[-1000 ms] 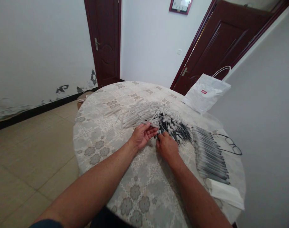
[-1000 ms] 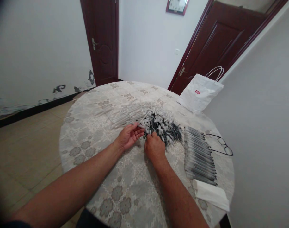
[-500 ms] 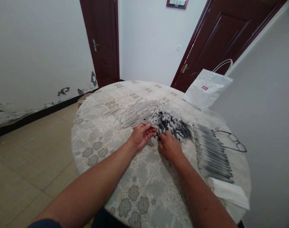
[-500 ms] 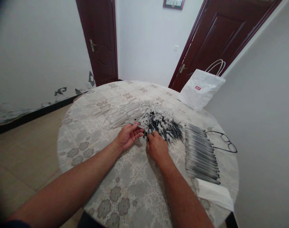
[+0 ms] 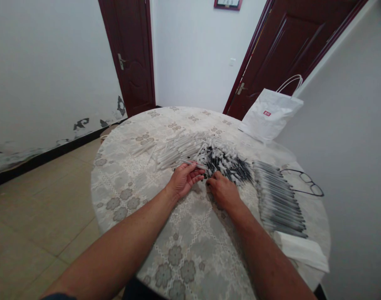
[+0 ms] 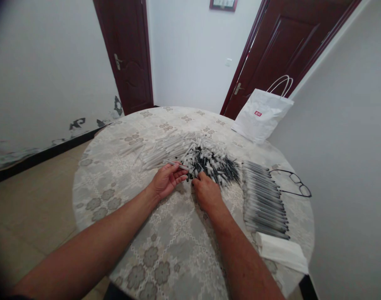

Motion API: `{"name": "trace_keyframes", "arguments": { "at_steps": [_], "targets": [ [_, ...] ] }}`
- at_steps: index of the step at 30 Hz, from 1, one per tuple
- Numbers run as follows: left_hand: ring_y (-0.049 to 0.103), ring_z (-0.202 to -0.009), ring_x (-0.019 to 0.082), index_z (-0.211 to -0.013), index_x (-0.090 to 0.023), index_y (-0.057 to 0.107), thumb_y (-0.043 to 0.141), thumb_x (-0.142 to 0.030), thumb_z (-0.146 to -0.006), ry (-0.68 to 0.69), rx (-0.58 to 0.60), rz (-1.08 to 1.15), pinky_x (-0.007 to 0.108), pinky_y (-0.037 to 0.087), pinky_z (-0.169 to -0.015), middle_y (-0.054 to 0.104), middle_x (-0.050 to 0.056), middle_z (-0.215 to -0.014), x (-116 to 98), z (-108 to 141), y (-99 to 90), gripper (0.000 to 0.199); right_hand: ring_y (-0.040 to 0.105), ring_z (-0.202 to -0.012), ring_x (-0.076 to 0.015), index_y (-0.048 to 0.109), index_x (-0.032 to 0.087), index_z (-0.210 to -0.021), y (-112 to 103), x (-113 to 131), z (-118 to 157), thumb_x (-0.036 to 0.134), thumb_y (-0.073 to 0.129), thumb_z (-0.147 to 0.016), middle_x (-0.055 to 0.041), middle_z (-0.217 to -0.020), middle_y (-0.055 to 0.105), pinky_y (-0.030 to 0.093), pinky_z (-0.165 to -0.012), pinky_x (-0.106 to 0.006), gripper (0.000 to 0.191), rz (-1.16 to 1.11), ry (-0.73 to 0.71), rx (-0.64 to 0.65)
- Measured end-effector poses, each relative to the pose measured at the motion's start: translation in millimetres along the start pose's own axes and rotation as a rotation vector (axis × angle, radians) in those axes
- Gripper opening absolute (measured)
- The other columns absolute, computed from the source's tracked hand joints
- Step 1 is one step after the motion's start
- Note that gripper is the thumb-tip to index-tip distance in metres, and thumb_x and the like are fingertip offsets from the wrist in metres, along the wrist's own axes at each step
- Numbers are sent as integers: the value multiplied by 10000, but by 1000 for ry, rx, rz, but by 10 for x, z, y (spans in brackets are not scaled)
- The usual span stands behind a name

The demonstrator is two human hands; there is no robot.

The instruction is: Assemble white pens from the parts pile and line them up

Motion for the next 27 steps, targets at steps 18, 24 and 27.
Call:
{"name": "trace_keyframes", "arguments": {
  "at_steps": [18, 24, 27],
  "targets": [
    [749, -907, 272, -1024, -191, 494, 704, -308, -872, -15, 74, -50, 425, 610, -793, 731, 106, -1007, 44, 15, 45, 284, 633, -681, -155, 644, 212, -1100, 44, -105, -62, 423, 656, -828, -37, -909, 712, 465, -526, -236, 344, -1381, 187, -419],
    [752, -834, 225, -1019, -173, 516, 726, -273, -854, 8, 26, -85, 373, 613, -779, 745, 110, -978, 36, 4, 27, 285, 580, -589, -124, 670, 208, -1003, 91, -121, -91, 469, 691, -804, -4, -790, 682, 421, -438, -208, 329, -1572, 265, -433],
    [751, -839, 224, -1018, -168, 524, 726, -262, -853, 9, 17, -84, 370, 611, -781, 747, 111, -969, 35, 5, 30, 277, 473, -474, -89, 668, 202, -1005, 139, -99, -99, 459, 714, -794, 50, -631, 582, 376, -405, -196, 335, -1617, 259, -377]
  ]
}}
Point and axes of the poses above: each hand's wrist, its own z-axis away from the middle knuckle, its own y-axis out of the palm, x = y × z, the point moved 4 cm from there along -z, towards the middle knuckle
